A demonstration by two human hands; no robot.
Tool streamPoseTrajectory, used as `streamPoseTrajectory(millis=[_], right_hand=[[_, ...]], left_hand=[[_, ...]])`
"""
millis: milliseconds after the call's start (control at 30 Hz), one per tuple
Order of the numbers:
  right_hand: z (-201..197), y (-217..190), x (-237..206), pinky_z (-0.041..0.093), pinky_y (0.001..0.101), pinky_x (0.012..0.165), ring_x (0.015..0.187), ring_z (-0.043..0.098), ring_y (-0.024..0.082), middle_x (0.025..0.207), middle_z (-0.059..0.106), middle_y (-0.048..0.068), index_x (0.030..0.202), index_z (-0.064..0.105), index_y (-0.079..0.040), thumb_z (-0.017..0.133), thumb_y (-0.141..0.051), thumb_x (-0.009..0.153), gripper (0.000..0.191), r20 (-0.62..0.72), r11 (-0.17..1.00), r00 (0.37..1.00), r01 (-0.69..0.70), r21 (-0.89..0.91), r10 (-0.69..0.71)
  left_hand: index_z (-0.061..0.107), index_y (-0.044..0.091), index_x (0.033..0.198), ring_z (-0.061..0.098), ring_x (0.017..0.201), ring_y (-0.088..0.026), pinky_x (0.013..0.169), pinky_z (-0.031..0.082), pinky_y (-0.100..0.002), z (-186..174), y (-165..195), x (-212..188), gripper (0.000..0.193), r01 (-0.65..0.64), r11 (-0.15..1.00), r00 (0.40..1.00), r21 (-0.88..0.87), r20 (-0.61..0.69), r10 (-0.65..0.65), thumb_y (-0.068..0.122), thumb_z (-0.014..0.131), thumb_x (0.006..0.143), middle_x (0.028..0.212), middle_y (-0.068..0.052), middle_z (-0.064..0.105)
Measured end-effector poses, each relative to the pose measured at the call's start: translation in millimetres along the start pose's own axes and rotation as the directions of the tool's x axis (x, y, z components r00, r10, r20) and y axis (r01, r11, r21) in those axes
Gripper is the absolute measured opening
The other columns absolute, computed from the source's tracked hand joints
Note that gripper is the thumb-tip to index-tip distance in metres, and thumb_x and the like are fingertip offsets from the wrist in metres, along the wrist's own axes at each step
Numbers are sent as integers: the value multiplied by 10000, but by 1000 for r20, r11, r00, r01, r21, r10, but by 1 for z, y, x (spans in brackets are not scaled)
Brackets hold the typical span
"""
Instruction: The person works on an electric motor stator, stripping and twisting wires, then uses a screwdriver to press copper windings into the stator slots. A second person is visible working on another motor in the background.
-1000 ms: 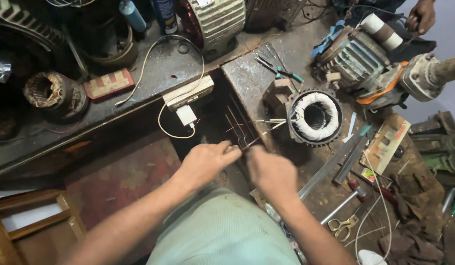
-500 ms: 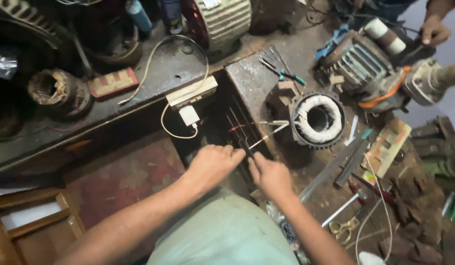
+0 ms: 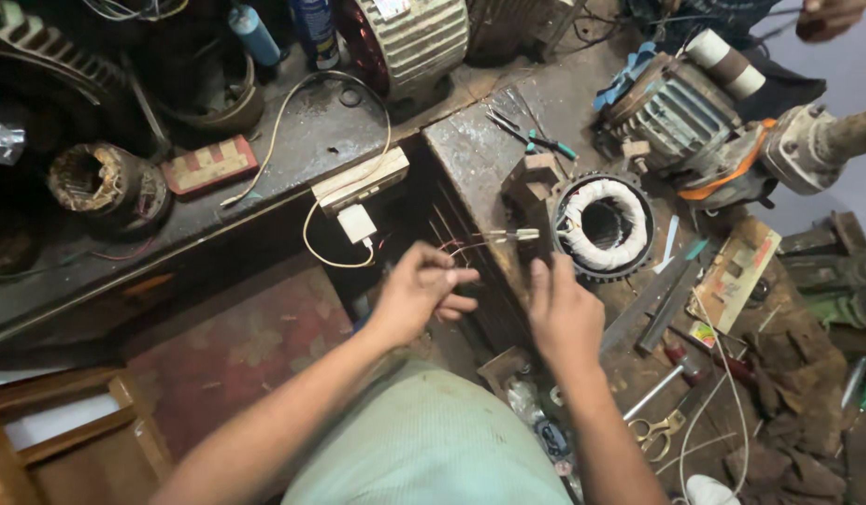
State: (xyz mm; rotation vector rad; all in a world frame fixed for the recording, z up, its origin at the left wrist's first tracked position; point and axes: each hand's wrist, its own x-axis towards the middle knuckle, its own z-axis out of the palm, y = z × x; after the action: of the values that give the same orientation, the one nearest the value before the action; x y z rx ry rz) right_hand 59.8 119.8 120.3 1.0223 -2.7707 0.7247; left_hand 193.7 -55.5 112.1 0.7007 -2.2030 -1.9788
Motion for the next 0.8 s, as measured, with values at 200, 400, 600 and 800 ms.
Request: streamPoseTrajectory(millis=[200,400,600,800], right_hand=[[23,-9,-6,513,509,474,547,669,376,623,666,151,920,628,-110,653,-293,962,189,203,978,973,144,-148,-112],[46,5,-15,518,513,471,543,655,398,620,663,166,983,683,-128,679,-297,914,183,265,957,926,227,181,-270],[55,11,-16,519,511,541,582,650,404,610,629,190,900,641,-92,681,-267,921,181,212,925,915,291,244,-344],[69,22,-27,523,510,550,608,673,386,652,670,156,910,604,-103,608,-198,938,99,272,959,930,195,207,-248]], left_hand=[[625,78,1095,730,713,-267,536,564,-383,-17,-5,-5,317,-477,378,830,794,266,491,100,651,780,995,-107,705],[602,72,997,724,728,-253,567,561,-377,-5,-16,-6,215,-436,412,863,800,242,444,110,650,790,860,-80,675],[590,71,891,718,706,-238,601,556,-367,0,-22,-2,151,-417,336,845,845,224,487,120,647,760,763,-67,664],[617,70,900,729,715,-236,592,559,-354,26,-33,1,121,-307,309,921,900,198,337,127,654,799,790,-85,707]])
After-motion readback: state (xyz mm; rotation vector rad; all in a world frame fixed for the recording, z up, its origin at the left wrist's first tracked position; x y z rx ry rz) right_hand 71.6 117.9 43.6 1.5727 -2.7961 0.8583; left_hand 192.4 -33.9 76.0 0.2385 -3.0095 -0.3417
